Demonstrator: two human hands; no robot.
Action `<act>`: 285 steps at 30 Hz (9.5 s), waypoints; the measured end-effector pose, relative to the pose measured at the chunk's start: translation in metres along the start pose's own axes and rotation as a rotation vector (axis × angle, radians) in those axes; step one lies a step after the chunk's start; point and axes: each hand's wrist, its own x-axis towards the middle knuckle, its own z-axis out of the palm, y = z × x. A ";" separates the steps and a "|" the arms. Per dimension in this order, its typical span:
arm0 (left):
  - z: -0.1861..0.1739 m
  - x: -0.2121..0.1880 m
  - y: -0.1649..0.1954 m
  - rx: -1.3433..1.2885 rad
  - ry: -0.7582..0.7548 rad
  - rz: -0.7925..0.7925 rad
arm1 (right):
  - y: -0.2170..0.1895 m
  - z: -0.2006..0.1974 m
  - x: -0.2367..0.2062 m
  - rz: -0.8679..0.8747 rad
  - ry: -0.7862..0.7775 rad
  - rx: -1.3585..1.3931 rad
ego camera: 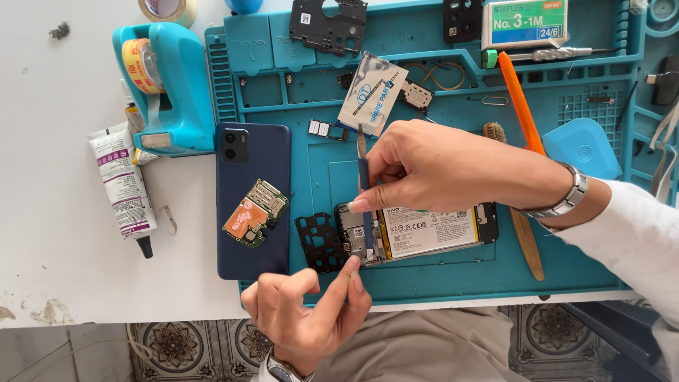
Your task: The person pries open a smartphone on a repair mat using a pry tool, works around the battery and removes an internal component, setting it aside. They then use a wipe to clean parts and continue handling small components and the phone housing by hand.
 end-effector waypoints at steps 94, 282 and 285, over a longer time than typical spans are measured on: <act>-0.029 0.059 0.042 0.126 -0.540 0.121 | 0.034 -0.010 -0.009 -0.271 -0.056 0.520; -0.007 0.025 0.072 -0.089 -0.160 -0.371 | 0.031 0.009 -0.012 -0.339 0.087 0.409; -0.009 0.029 0.076 -0.091 -0.186 -0.412 | 0.032 0.009 -0.011 -0.343 0.092 0.400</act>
